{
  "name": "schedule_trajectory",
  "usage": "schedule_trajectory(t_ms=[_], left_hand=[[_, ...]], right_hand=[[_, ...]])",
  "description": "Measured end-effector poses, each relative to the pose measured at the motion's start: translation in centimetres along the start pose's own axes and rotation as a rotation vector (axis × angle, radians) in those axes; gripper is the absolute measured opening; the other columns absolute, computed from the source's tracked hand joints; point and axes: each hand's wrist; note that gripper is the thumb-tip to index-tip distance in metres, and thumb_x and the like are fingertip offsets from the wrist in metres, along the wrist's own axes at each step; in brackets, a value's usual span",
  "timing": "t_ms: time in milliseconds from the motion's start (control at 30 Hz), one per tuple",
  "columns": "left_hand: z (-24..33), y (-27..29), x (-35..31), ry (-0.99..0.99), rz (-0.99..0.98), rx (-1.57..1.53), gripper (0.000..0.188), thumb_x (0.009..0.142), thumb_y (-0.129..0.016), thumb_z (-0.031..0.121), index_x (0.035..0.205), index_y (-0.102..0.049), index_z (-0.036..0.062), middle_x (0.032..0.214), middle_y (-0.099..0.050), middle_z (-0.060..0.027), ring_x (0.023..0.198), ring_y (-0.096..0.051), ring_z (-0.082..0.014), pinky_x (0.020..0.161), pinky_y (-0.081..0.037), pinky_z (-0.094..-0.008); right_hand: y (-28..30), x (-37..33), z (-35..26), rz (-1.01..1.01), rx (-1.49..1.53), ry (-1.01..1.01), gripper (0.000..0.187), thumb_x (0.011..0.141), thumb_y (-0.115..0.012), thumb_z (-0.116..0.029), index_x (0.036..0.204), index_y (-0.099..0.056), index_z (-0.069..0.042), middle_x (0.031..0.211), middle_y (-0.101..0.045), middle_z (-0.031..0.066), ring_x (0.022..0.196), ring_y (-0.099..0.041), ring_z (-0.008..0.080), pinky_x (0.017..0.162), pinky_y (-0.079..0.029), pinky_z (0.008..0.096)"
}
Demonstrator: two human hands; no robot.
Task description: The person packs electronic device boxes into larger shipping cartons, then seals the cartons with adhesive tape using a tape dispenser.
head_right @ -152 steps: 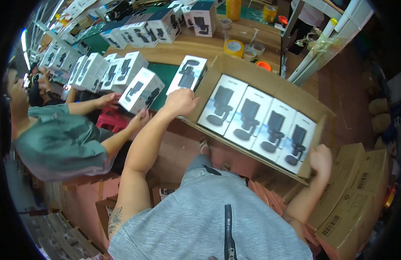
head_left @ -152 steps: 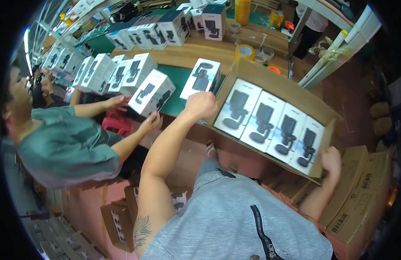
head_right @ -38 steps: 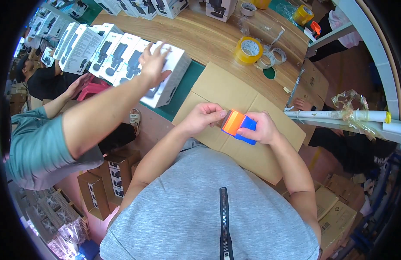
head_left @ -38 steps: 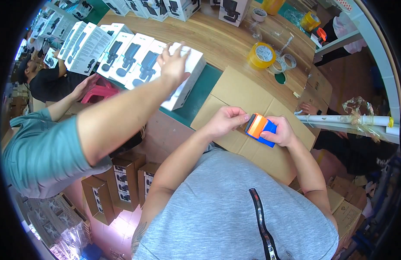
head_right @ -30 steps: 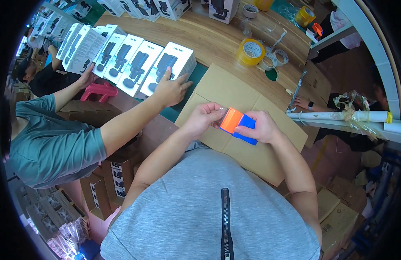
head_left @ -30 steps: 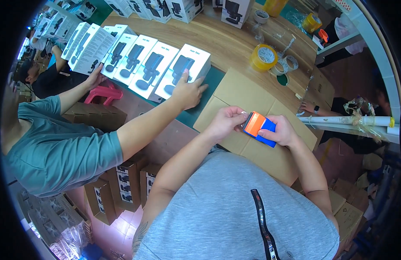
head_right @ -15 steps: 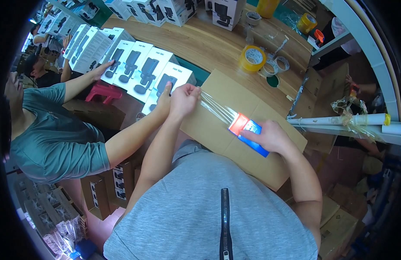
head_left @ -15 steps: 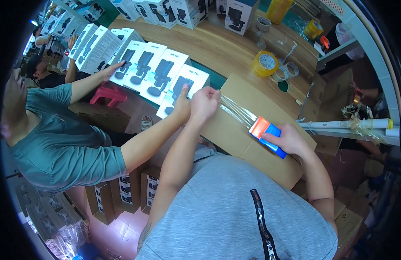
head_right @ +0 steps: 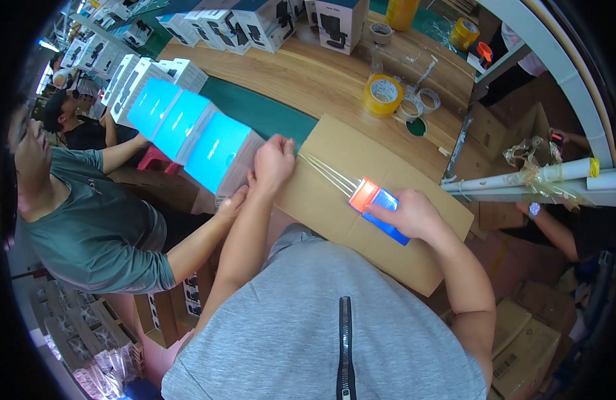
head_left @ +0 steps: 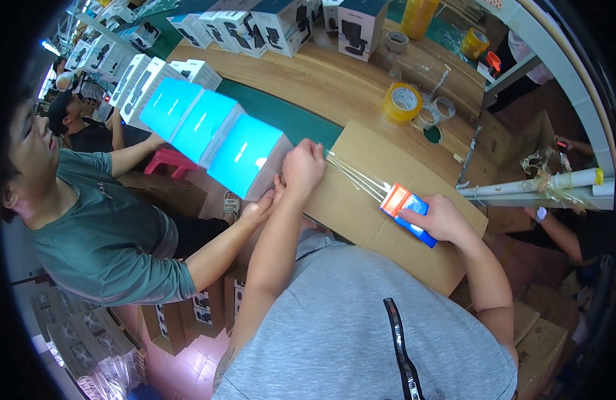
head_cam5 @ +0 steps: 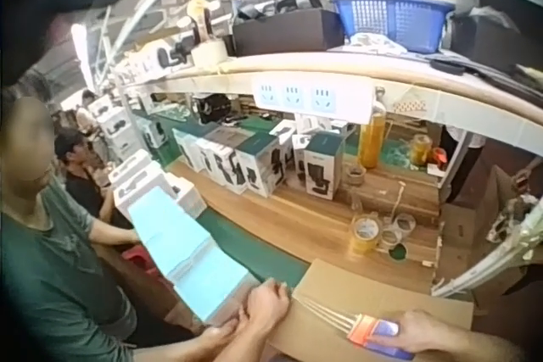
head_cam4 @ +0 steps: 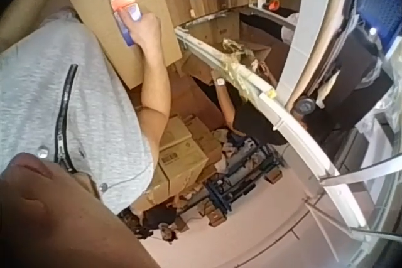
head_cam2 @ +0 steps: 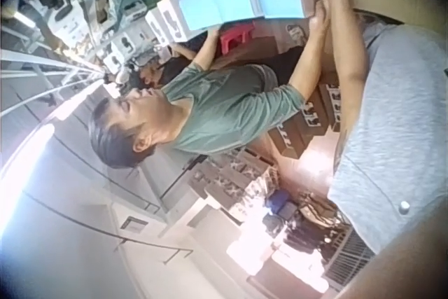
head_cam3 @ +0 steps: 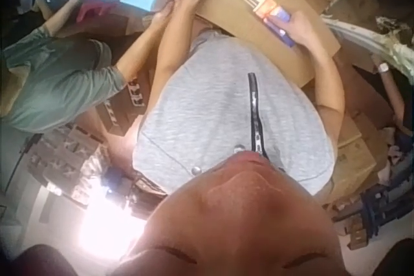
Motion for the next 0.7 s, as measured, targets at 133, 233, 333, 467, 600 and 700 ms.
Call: schedule_trajectory(t_ms=[133,233,333,467,600,700], left_hand=[[-2.2,-2.8,0.3,0.108,-0.052,-0.138,0.025,0.09,-0.06,0.028,0.092,-0.065,0.0034,0.084,-0.067,-0.022,0.083,-0.065,-0.0408,0.075,-0.05,-0.0469],[-3.4,-4.3,1.4,0.184,-0.163,-0.204,0.027,0.09,-0.06,0.03,0.096,-0.064,0.0039,0.091,-0.067,-0.0218,0.091,-0.065,-0.0371,0.078,-0.05,-0.0444],[-6.8,-5.8,2.3,0.286,-0.351,-0.343,0.043,0.091,-0.061,0.03,0.127,-0.054,0.0062,0.11,-0.065,-0.0219,0.1,-0.064,-0.032,0.083,-0.05,-0.0404],[-4.2,-4.2,1.8,0.603,-0.485,-0.921,0.091,0.092,-0.062,0.03,0.154,0.001,0.0074,0.142,-0.043,-0.0257,0.114,-0.057,-0.0319,0.095,-0.047,-0.036],[-7.8,-6.3,3.0,0.539,-0.444,-0.658,0.074,0.097,-0.053,0.035,0.149,-0.018,-0.003,0.139,-0.046,-0.0261,0.119,-0.055,-0.0358,0.099,-0.044,-0.0393],[-3.1,-5.1,2.2,0.205,-0.316,-0.351,0.068,0.098,-0.045,0.041,0.144,-0.029,-0.0065,0.136,-0.048,-0.0285,0.121,-0.052,-0.0408,0.101,-0.042,-0.0435]], right_hand=[[-1.0,0.7,0.4,0.053,-0.066,0.031,0.064,0.076,-0.067,-0.061,0.072,-0.067,0.004,0.061,-0.061,0.0202,0.056,-0.062,0.0307,0.057,-0.05,0.0411],[-0.7,1.1,0.3,0.049,-0.067,0.022,0.064,0.076,-0.067,-0.06,0.071,-0.067,0.004,0.06,-0.061,0.0199,0.056,-0.063,0.0301,0.057,-0.05,0.0409],[-0.8,1.1,0.0,0.029,-0.055,0.025,0.064,0.076,-0.068,-0.06,0.072,-0.068,0.004,0.06,-0.062,0.0193,0.055,-0.063,0.0294,0.057,-0.05,0.0402],[-0.5,1.1,0.2,0.04,-0.048,0.008,0.064,0.076,-0.068,-0.06,0.072,-0.068,0.004,0.06,-0.062,0.0184,0.055,-0.063,0.0287,0.057,-0.05,0.0392],[-0.6,1.1,-1.1,0.015,-0.054,0.005,0.064,0.076,-0.069,-0.06,0.069,-0.067,0.004,0.062,-0.063,0.0194,0.059,-0.065,0.0298,0.058,-0.05,0.0401],[-0.3,1.0,-0.1,0.074,-0.141,-0.084,0.062,0.074,-0.071,-0.058,0.087,-0.069,0.002,0.07,-0.066,0.02,0.064,-0.066,0.0318,0.062,-0.052,0.0418]])
Point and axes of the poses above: each hand's wrist, its own x-axis towards the middle knuckle, its own y-axis out of the back of the hand, z = x × y
